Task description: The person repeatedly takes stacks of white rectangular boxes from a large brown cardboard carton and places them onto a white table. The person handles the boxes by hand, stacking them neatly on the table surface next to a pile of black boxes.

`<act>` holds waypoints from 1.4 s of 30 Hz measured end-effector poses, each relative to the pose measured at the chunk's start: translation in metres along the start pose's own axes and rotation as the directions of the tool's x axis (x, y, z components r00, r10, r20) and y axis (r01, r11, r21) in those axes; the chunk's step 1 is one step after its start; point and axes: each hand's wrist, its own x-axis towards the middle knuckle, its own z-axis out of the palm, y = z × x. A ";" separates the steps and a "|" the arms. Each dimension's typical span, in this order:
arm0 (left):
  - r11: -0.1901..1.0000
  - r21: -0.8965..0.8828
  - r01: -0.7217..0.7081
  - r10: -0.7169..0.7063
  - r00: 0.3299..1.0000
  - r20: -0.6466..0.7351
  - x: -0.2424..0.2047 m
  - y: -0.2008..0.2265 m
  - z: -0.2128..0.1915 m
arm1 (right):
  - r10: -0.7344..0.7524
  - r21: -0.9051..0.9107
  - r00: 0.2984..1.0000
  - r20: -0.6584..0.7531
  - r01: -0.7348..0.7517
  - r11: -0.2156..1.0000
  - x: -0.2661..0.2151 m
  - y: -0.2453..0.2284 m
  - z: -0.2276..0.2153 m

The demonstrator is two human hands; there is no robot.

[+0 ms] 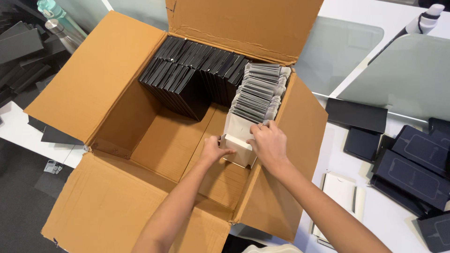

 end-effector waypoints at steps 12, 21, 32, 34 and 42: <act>0.985 0.172 0.016 -0.006 0.998 -0.058 0.006 -0.016 0.020 | 0.105 0.278 0.951 -0.291 -0.021 0.960 -0.089 0.019 -0.050; 0.942 -0.054 -0.332 0.205 0.693 -0.691 -0.090 0.113 -0.019 | 0.614 0.380 0.789 -0.032 -0.559 0.737 -0.218 0.120 -0.068; 0.891 -0.371 -0.262 0.263 0.964 -0.049 -0.211 0.236 0.179 | 0.838 0.143 0.500 0.221 -0.866 0.479 -0.380 0.219 -0.050; 0.918 -0.307 -0.253 0.269 0.963 0.011 -0.203 0.215 0.233 | 0.854 0.156 0.433 0.289 -0.901 0.405 -0.399 0.234 -0.036; 0.987 0.146 -0.067 0.019 0.952 0.307 -0.201 0.167 0.326 | 0.756 0.008 0.446 0.479 -0.864 0.504 -0.445 0.243 0.002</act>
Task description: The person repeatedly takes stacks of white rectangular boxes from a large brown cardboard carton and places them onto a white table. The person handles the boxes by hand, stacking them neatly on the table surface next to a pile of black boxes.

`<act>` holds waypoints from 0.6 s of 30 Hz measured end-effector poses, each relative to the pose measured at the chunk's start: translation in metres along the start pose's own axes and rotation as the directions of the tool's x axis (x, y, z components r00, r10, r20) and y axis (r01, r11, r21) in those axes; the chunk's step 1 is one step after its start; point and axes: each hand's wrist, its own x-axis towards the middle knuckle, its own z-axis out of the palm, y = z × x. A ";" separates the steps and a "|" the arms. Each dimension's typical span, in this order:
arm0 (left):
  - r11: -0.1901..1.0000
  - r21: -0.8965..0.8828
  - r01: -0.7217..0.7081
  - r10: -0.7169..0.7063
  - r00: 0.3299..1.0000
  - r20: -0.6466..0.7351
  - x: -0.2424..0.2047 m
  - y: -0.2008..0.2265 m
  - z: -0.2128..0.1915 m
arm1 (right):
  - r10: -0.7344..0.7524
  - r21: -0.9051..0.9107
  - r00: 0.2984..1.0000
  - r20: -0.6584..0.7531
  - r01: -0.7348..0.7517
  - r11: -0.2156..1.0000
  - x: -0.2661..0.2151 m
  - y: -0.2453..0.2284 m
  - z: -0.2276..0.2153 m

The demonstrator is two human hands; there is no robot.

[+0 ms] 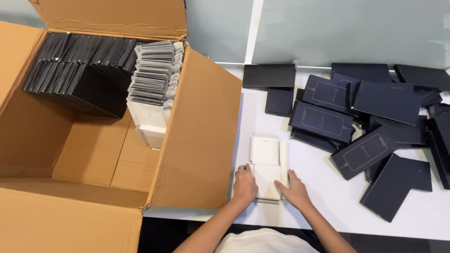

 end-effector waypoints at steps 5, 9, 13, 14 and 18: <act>0.995 0.081 -0.053 0.053 0.999 0.000 -0.011 0.005 0.008 | 0.010 0.034 0.997 0.077 -0.013 0.999 0.000 0.008 0.006; 0.985 0.155 -0.081 0.076 0.996 0.035 -0.014 0.008 0.011 | -0.012 0.048 0.995 0.097 0.008 0.999 0.002 0.010 0.013; 0.970 0.230 -0.078 0.068 0.996 0.051 -0.020 0.009 0.008 | -0.046 0.078 0.994 0.101 0.038 0.996 -0.001 0.007 0.012; 0.967 0.241 -0.078 0.067 0.996 0.051 -0.022 0.009 0.008 | -0.044 0.065 0.995 0.094 0.038 0.997 -0.003 0.006 0.010; 0.939 0.325 -0.112 0.094 0.993 0.070 -0.024 0.006 0.009 | -0.070 0.067 0.997 0.027 0.068 0.995 -0.002 -0.003 0.003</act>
